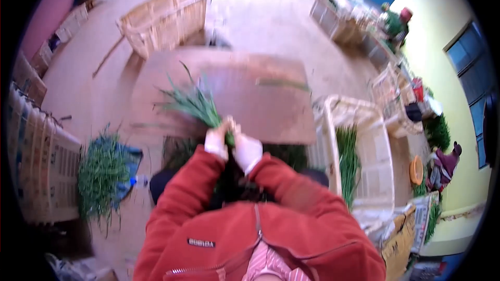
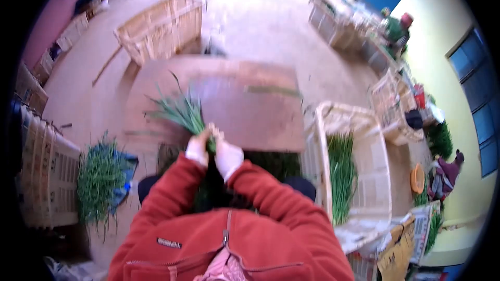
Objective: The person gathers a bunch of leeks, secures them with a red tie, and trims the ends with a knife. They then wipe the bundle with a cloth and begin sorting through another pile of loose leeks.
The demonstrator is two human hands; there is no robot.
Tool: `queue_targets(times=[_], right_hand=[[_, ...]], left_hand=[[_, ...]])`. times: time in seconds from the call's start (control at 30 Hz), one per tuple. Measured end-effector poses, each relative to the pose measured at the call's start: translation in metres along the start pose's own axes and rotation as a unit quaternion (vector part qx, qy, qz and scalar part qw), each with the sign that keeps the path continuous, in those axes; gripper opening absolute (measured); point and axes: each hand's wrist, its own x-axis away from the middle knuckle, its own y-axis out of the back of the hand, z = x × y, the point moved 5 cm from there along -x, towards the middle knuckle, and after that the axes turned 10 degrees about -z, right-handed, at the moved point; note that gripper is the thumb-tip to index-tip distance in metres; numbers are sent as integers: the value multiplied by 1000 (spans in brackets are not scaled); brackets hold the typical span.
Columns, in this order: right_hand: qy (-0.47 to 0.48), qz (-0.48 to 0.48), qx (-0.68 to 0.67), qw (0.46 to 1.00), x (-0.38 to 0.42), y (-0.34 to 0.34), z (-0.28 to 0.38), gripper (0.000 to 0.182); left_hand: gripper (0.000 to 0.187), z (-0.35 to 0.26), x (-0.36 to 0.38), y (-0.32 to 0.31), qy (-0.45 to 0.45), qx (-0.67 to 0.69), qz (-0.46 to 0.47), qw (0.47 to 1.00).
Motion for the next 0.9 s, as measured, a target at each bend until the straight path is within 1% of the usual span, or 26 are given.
queue_targets(times=[0.03, 0.07, 0.1, 0.13, 0.2, 0.23, 0.27, 0.3, 0.33, 0.37, 0.4, 0.43, 0.47, 0.5, 0.53, 0.57, 0.6, 0.67, 0.7, 0.73, 0.77, 0.8, 0.83, 0.9], right_hand=[[16, -17, 21, 1000, 0, 1, 7, 54], [55, -13, 43, 997, 0, -2, 8, 39], [34, -6, 21, 999, 7, 11, 12, 40], [21, -7, 0, 1000, 6, 29, 13, 41], [48, 80, -28, 995, 9, 39, -8, 43], [-16, 151, -75, 986, 10, 37, -30, 41], [-81, 220, -118, 965, 14, 34, -49, 39], [-157, 190, -213, 945, 15, 37, -62, 35], [-235, 157, -301, 911, 17, 38, -72, 31], [-250, 138, -334, 898, 12, 39, -75, 26], [-255, 101, -399, 875, 8, 41, -72, 23], [-239, 77, -409, 877, 3, 48, -63, 23], [-222, 51, -419, 879, -1, 56, -52, 22], [-224, 52, -420, 878, -3, 58, -43, 22], [-236, 72, -464, 851, -3, 57, -35, 22], [-245, 90, -506, 822, -3, 54, -29, 23], [-155, 80, -451, 876, -8, 54, -21, 21], [-127, 64, -464, 874, -6, 57, -8, 21], [-37, 25, -347, 937, -8, 57, -5, 28], [95, -29, -218, 971, -9, 63, 3, 31], [114, -36, -179, 976, -8, 62, 6, 29], [132, -44, -140, 980, -7, 62, 12, 26], [132, -44, -141, 980, -8, 61, 12, 26], [117, 44, -77, 989, -9, 47, 9, 23]], left_hand=[[24, 9, -22, 20, -53, -85, 90, 991], [16, 14, -23, 22, -36, 45, 39, 998], [13, 1, -20, 19, 104, 65, -33, 992], [17, 10, -44, 24, 101, 114, 54, 987], [18, -11, -36, 21, 136, 127, -7, 983], [14, -19, -36, 22, 129, 139, -47, 981], [12, -22, -37, 26, 122, 151, -85, 977], [12, -19, -44, 31, 160, 150, -43, 975], [11, -23, -38, 29, 159, 139, -100, 972], [11, -24, -36, 27, 144, 137, -104, 975], [12, -25, -35, 27, 128, 134, -106, 977], [9, -25, -35, 25, 128, 111, -116, 979], [9, -24, -33, 24, 132, 103, -128, 978], [9, -21, -34, 24, 138, 104, -110, 979], [9, -18, -34, 22, 144, 105, -91, 980], [9, -15, -34, 22, 146, 102, -92, 980], [11, -15, -27, 18, 154, 91, -97, 979], [12, -11, -20, 16, 163, 79, -106, 978], [14, -8, -18, 15, 175, 82, -99, 976], [15, -5, -17, 14, 187, 85, -93, 974], [22, 2, -20, 16, 179, 90, -75, 977], [25, 5, -21, 14, 193, 101, -53, 975], [29, 8, -20, 14, 202, 99, -43, 973], [32, 8, -15, 12, 210, 97, -33, 972]])
